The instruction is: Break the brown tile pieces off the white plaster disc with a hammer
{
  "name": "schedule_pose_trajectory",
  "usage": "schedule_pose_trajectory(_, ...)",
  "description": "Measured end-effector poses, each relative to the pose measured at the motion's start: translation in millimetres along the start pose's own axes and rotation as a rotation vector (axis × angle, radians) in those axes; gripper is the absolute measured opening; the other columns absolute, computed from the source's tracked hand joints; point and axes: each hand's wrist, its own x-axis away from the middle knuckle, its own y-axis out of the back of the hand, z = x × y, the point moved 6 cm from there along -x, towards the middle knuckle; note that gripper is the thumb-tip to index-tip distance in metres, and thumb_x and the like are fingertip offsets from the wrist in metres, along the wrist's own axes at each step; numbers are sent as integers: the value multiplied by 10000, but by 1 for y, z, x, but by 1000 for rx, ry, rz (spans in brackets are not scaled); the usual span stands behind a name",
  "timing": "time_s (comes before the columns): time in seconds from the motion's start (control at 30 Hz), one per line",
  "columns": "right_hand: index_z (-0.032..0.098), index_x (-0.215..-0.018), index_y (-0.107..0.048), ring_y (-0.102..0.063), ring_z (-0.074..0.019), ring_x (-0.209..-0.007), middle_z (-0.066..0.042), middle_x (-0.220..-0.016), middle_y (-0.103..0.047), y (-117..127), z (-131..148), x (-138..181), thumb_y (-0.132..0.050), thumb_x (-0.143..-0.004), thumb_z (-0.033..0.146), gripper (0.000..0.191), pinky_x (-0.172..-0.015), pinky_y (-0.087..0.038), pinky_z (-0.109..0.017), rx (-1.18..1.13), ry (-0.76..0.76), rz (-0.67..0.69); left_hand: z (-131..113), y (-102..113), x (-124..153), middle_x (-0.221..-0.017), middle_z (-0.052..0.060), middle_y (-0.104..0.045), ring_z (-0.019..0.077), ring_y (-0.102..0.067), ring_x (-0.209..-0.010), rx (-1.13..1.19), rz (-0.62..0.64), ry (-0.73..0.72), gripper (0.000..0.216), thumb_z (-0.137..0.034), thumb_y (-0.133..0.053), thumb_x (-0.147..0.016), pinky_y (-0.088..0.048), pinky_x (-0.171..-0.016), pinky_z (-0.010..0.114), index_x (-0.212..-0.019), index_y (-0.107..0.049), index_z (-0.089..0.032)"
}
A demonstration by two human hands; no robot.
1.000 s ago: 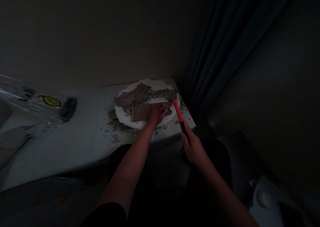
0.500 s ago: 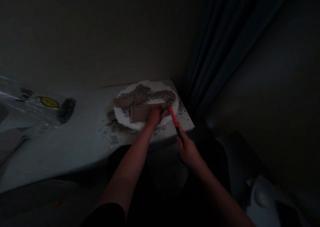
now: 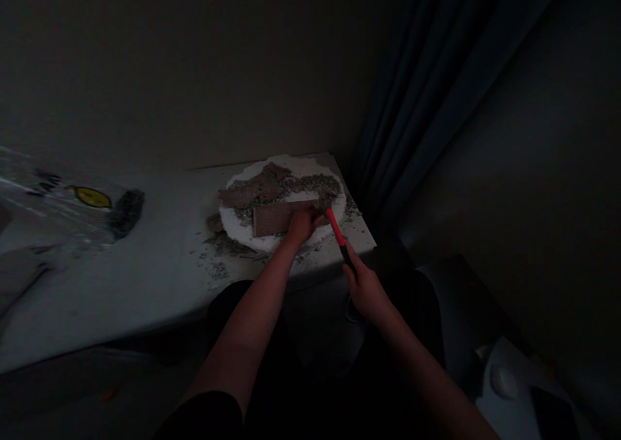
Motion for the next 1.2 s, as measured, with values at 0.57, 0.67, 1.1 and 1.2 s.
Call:
schedule_pose_trajectory(0.57, 235, -1562, -258, -656, -250, -1128, -111, -1314, -642, -1, 1, 3, -412, -977, 280, 607, -969, -494, -396, -19, 19, -40, -2, 0, 0, -986, 125, -693, 245, -638, -931, -46, 22, 18, 261, -337, -545, -899, -502, -858, 340, -881, -722, -146)
schedule_pose_trajectory(0.67, 239, -1564, -251, -642, -245, -1155, -105, -1317, -641, -6, -4, 3, -406, -981, 284, 605, -959, -503, -383, -28, 8, -23, -3, 0, 0, -976, 127, -698, 254, -638, -958, -54, 24, -8, 254, -332, -554, -893, -502, -863, 345, -868, -725, -148)
schedule_pose_trajectory(1.1, 238, -1575, -203, -695, -240, -1029, -120, -1266, -669, -6, 6, 5, -401, -985, 301, 626, -886, -527, -369, 1, 1, -29, -4, 25, 11, -1195, 184, -646, 339, -557, -1186, -135, -17, -16, 529, -544, -718, -759, -428, -1032, 446, -1105, -684, -146)
schedule_pose_trajectory(1.2, 236, -1568, -234, -701, -243, -1005, -117, -1221, -691, -12, -1, 1, -413, -975, 283, 621, -878, -530, -368, 21, -25, 8, 4, 28, 19, -1323, 181, -573, 354, -451, -1308, -185, 58, 16, 596, -589, -711, -743, -375, -1087, 468, -1157, -649, -164)
